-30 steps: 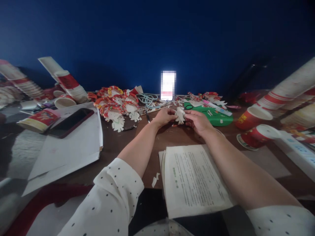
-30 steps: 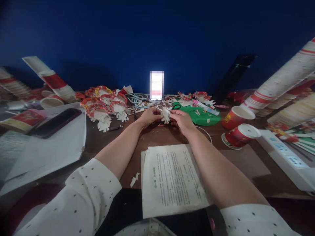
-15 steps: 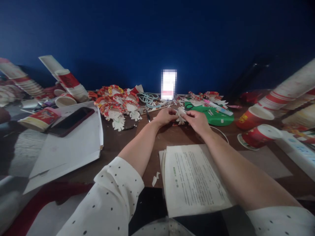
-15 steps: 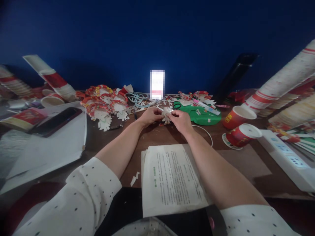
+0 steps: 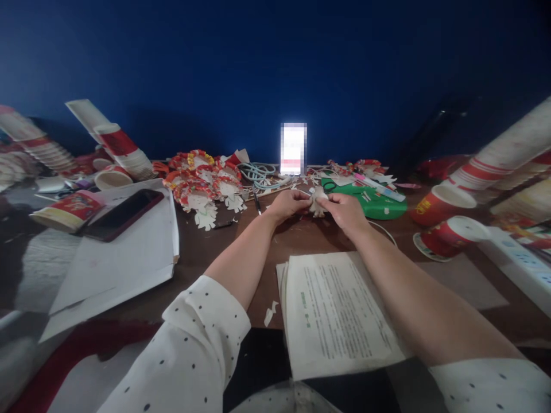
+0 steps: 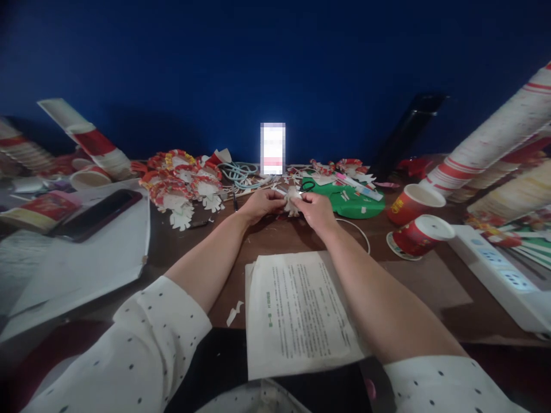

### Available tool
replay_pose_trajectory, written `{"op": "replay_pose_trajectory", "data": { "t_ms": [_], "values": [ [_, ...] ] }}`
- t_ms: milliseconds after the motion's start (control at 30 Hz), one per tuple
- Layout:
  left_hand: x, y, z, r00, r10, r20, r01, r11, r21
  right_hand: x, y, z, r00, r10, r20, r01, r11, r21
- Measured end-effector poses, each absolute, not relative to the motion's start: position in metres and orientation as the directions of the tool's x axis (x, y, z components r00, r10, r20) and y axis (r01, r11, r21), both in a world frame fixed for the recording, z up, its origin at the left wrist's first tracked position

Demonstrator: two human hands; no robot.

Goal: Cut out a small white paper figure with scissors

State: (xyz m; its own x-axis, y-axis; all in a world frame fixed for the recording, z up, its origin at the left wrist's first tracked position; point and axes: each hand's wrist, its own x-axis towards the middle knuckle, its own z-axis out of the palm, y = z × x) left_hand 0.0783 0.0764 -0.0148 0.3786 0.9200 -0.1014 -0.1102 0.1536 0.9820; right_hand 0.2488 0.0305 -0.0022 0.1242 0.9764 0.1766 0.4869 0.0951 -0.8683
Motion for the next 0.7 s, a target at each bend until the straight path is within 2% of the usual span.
{"op": "replay_pose_trajectory", "data": {
  "t_ms": [700],
  "values": [
    [0.0763, 0.0795, -0.0161, 0.391, 0.915, -0.104, -0.129, 0.166, 0.978, 0.2477, 0.0312, -0.0044, 0.120, 0.974, 0.193, 0.484, 0.112, -0.868]
  ]
}}
